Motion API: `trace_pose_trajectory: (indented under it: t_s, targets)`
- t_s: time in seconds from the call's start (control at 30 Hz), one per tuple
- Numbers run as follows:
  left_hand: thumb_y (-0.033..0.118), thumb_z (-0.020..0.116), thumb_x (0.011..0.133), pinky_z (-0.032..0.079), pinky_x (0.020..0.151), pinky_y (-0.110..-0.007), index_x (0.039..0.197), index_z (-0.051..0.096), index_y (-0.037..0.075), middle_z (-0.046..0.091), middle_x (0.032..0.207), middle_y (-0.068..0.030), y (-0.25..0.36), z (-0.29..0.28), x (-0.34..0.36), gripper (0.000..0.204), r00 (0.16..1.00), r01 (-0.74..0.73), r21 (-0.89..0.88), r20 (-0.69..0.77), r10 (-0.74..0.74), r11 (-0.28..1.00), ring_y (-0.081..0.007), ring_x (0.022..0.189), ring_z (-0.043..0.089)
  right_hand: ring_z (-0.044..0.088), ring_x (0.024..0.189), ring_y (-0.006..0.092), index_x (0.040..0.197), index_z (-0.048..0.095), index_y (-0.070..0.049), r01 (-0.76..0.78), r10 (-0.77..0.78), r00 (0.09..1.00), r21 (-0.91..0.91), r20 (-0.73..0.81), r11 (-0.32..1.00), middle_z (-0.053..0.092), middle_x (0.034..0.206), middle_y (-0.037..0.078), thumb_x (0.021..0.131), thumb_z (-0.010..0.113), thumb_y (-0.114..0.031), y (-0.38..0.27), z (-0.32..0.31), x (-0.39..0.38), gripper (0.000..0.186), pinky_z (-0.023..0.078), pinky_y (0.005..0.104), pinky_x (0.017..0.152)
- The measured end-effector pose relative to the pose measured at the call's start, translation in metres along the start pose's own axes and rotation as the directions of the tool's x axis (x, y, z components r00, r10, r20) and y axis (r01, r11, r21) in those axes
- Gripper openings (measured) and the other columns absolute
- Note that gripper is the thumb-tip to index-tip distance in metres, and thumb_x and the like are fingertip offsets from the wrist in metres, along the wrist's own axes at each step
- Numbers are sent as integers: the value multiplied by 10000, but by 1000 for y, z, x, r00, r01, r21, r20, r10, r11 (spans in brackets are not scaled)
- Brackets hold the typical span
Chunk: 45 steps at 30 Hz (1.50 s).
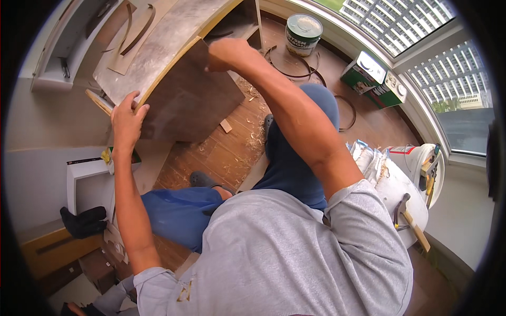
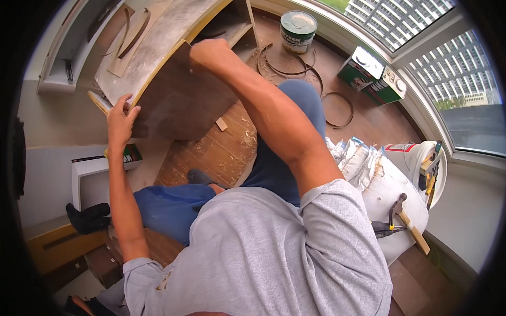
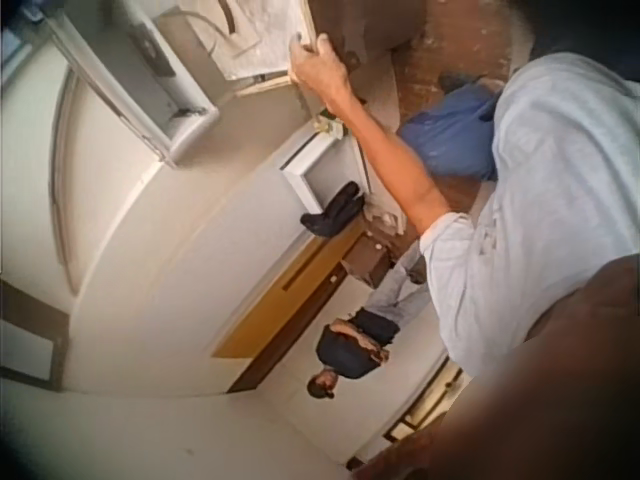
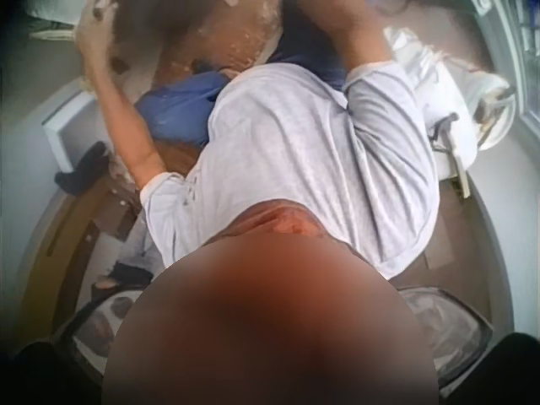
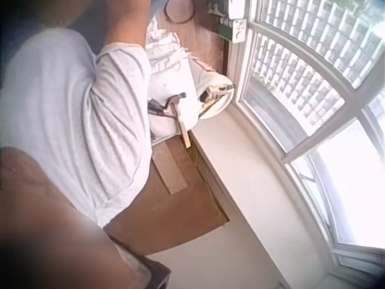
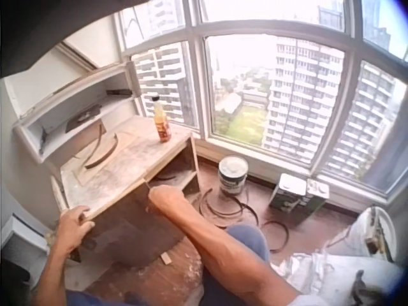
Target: The person applies glue to the edge of a thin wooden strip and then presses it onto the corner of a larger wooden structure.
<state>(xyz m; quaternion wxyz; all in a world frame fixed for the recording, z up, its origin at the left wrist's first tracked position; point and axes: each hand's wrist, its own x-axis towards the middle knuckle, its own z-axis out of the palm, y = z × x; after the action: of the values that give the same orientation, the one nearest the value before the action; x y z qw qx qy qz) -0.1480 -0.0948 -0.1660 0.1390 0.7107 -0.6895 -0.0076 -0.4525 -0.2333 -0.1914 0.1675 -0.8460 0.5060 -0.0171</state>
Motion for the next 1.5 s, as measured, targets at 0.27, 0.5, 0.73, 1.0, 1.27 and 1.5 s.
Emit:
trace_pose_trajectory:
  t_s: [0.27,0.5,0.73,1.0,1.27,1.5]
  targets:
    - [226,805,872,435,1083,-493,1302,681,57,703,1180,-147,-6,14,-18,479,976,-143,74,-152,153,987,-320,1149,648,761,1002,318,1240,739,39,344,-83,839,406,-538,847,783,1063,207,949,777,-424,51,-66,-42,548,587,429,885]
    - [248,766,926,326,1213,-524,1328,658,63,680,1202,-152,-10,10,-34,455,985,-29,22,-171,32,999,-337,1230,614,674,1137,358,1515,504,65,954,-102,292,297,-951,-34,651,1301,341,1027,625,-387,30,-184,-197,675,516,481,1038]
    - [283,784,918,256,1266,-571,1338,658,73,665,1216,-133,-14,14,-33,486,981,36,31,-192,-29,999,-318,1267,596,627,1231,470,1442,539,124,979,-362,80,3,-929,206,615,1287,421,1062,511,-491,4,-204,-215,723,476,578,1076]
    - [281,847,854,249,1268,-588,1332,646,62,631,1196,-134,-25,14,-41,563,953,32,50,-303,-15,998,-316,1234,583,692,940,213,1303,703,-21,344,-199,870,267,-450,900,735,1173,133,957,775,-158,-38,-117,-50,380,558,363,844]
    - [308,885,819,227,1275,-604,1441,581,62,523,1386,-165,-36,10,-61,734,931,123,31,-350,-104,992,-346,1358,475,685,1192,413,1283,700,23,128,-109,983,122,-151,984,729,1235,253,839,854,-211,22,-36,12,525,536,458,1034]
    - [277,915,790,276,1245,-548,1578,435,82,450,1487,-183,-45,23,-72,943,879,180,-151,-419,-227,972,-386,1391,430,738,1007,363,1224,720,7,183,-101,918,183,-384,966,767,1095,217,922,769,-231,1,-62,42,387,554,434,908]
